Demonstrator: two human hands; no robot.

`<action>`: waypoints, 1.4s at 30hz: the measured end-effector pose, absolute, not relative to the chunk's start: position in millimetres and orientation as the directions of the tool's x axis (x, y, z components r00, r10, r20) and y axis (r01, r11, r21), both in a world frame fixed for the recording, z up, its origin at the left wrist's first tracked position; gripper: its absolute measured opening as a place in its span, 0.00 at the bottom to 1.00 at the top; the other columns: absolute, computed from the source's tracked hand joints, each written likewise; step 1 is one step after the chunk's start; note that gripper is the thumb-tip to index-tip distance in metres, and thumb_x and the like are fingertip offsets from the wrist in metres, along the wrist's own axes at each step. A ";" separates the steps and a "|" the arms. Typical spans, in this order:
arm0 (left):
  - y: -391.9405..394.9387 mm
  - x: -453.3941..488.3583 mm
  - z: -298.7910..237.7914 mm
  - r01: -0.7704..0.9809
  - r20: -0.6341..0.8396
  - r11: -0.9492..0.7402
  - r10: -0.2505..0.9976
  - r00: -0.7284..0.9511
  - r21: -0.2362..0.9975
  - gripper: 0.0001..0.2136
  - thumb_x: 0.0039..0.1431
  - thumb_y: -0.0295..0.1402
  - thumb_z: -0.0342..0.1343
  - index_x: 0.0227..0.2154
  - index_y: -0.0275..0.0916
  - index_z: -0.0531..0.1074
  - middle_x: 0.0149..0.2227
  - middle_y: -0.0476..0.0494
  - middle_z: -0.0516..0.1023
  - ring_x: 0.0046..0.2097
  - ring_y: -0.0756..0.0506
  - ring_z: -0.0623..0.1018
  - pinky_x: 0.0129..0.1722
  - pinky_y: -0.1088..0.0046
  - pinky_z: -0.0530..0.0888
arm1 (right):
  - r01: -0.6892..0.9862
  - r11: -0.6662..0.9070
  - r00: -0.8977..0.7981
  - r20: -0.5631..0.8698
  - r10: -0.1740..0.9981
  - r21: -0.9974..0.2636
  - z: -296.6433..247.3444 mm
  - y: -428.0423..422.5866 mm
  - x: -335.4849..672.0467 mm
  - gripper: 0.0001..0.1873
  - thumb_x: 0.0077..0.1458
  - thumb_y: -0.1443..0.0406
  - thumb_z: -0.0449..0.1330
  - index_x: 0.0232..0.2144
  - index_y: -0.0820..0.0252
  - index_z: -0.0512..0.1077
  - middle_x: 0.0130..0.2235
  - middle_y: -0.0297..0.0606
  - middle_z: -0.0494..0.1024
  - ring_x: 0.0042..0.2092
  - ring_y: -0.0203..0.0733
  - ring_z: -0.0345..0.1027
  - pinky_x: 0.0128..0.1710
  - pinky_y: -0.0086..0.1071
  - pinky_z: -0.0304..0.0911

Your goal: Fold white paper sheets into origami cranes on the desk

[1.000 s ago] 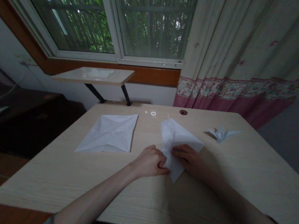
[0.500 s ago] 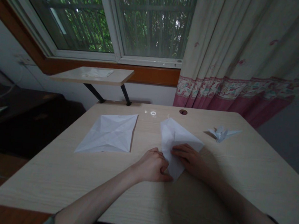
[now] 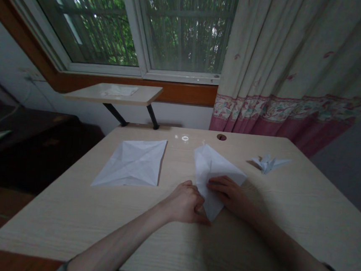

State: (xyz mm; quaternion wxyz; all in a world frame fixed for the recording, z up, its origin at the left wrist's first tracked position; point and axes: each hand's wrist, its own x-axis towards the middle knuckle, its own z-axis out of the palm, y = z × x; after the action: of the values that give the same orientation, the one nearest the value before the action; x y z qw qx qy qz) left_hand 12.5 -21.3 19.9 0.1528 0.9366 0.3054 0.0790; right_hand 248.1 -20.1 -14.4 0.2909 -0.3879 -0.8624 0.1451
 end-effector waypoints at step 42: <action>-8.4 2.9 20.5 0.677 0.136 -0.699 0.712 0.689 0.232 0.22 0.55 0.49 0.62 0.16 0.38 0.67 0.22 0.51 0.77 0.31 0.46 0.77 0.42 0.65 0.63 | 0.557 0.663 -0.533 0.398 0.747 -0.499 -15.1 -15.8 245.7 0.18 0.59 0.74 0.55 0.45 0.52 0.78 0.50 0.41 0.79 0.52 0.46 0.72 0.55 0.43 0.68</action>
State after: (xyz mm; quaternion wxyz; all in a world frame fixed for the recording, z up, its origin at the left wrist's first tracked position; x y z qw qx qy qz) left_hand 2.9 -8.4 20.5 0.0818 0.9153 0.3794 0.1079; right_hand 245.7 -15.8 -15.1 0.3004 -0.3787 -0.8611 0.1578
